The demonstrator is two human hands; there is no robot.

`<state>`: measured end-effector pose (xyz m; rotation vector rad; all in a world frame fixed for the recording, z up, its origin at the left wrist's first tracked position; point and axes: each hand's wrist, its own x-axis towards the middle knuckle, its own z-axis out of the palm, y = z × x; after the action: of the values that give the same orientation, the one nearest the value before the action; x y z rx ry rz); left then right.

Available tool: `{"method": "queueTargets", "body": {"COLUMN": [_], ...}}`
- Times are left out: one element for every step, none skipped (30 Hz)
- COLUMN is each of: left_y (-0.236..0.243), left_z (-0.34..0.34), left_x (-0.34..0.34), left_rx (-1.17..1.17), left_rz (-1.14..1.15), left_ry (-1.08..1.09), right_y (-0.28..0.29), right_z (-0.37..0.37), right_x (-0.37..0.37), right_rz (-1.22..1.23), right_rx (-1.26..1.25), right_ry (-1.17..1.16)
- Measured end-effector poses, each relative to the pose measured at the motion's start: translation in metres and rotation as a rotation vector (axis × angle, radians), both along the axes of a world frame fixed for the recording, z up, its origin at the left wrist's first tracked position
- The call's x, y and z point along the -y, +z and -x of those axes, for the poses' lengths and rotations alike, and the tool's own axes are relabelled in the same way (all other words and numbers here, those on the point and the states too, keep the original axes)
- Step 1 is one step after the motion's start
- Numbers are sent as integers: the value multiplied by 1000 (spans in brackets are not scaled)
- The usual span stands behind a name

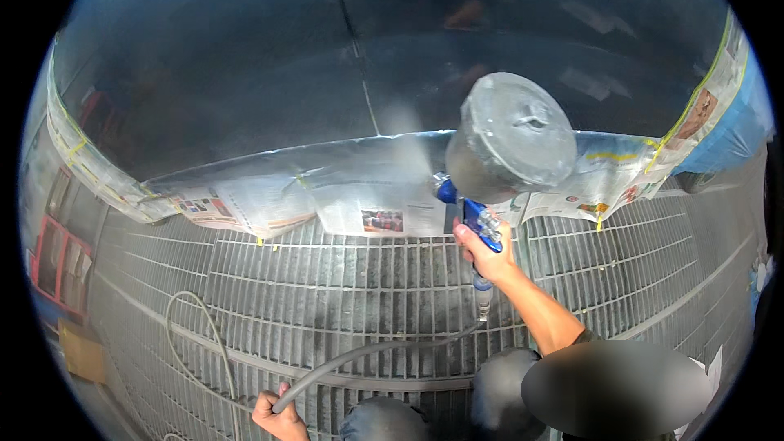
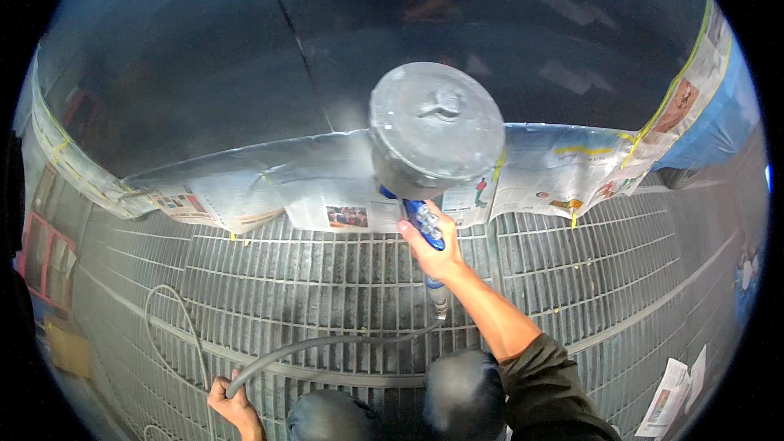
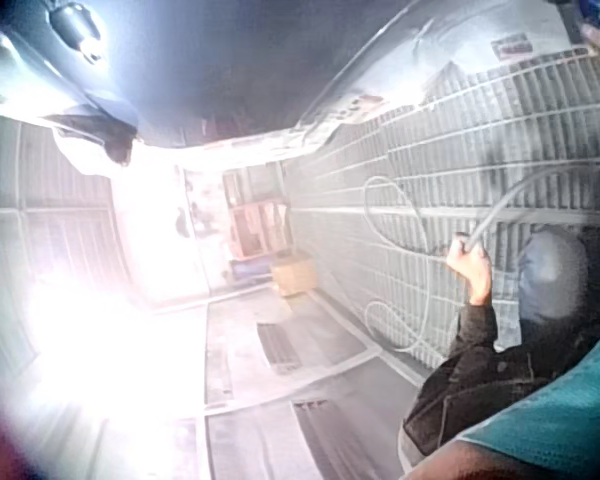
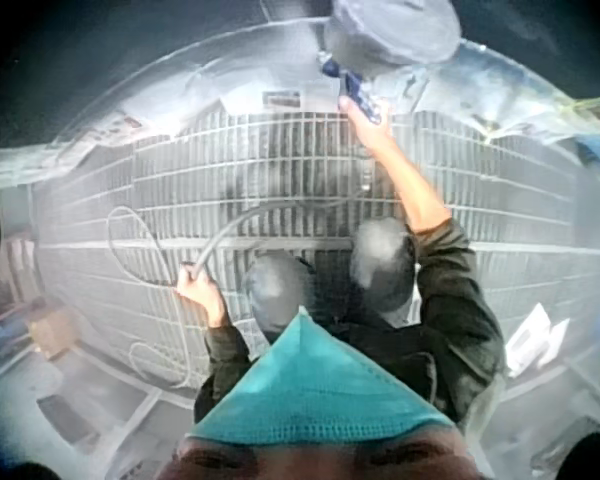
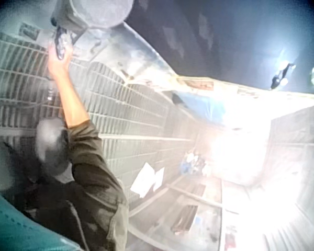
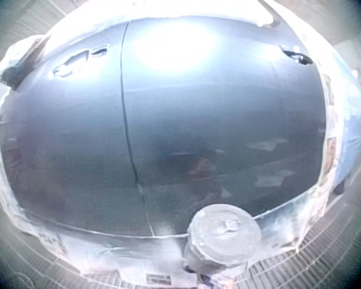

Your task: The person applies yellow masking tape to secure newspaper over a car's body panels, then uses a spray gun to apply paint to the exposed side of the car. The person moves around the vehicle to cover different areas with even strokes.

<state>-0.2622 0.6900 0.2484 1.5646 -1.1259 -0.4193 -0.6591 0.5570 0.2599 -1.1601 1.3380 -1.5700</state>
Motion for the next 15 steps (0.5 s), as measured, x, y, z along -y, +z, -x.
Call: {"method": "queueTargets", "body": {"left_y": [1,2,4,10,15,17,22,36,42,49,57,77,76,69,67], "left_z": [8,18,28,39,45,51,59,83,94,105,114,138,144,144,149], "left_x": [-2,-2,-2,-3,-5,-8,-9,-7,-8,-9,-10,-10,-10,-10,-10], "left_rx": [16,26,37,58,128,209,293,192,216,242,262,164,157,162,174], "left_rz": [-14,-26,-39,-76,-107,-138,-167,-128,-158,-188,-211,-272,-256,-239,-228], "left_ry": [-1,-14,-30,-45,-108,-174,-241,-235,-256,-277,-303,-322,-368,-401,-418], "right_y": [-1,8,8,8,12,11,12,13,13,9,10,8,6,9,6], "right_z": [10,18,28,38,51,68,84,95,108,126,138,149,159,170,183], "right_x": [-4,-11,-15,-19,-25,-32,-40,-44,-51,-56,-63,-68,-72,-77,-80], "right_rz": [6,-34,-25,-18,-3,-2,2,9,16,54,29,-6,-41,-20,8], "right_rx": [0,56,35,15,-13,-10,-8,-2,13,-41,-26,-21,-13,-14,16], "right_ry": [-33,-55,-80,-108,-142,-129,-159,-181,-208,-219,-239,-268,-297,-330,-325]}}
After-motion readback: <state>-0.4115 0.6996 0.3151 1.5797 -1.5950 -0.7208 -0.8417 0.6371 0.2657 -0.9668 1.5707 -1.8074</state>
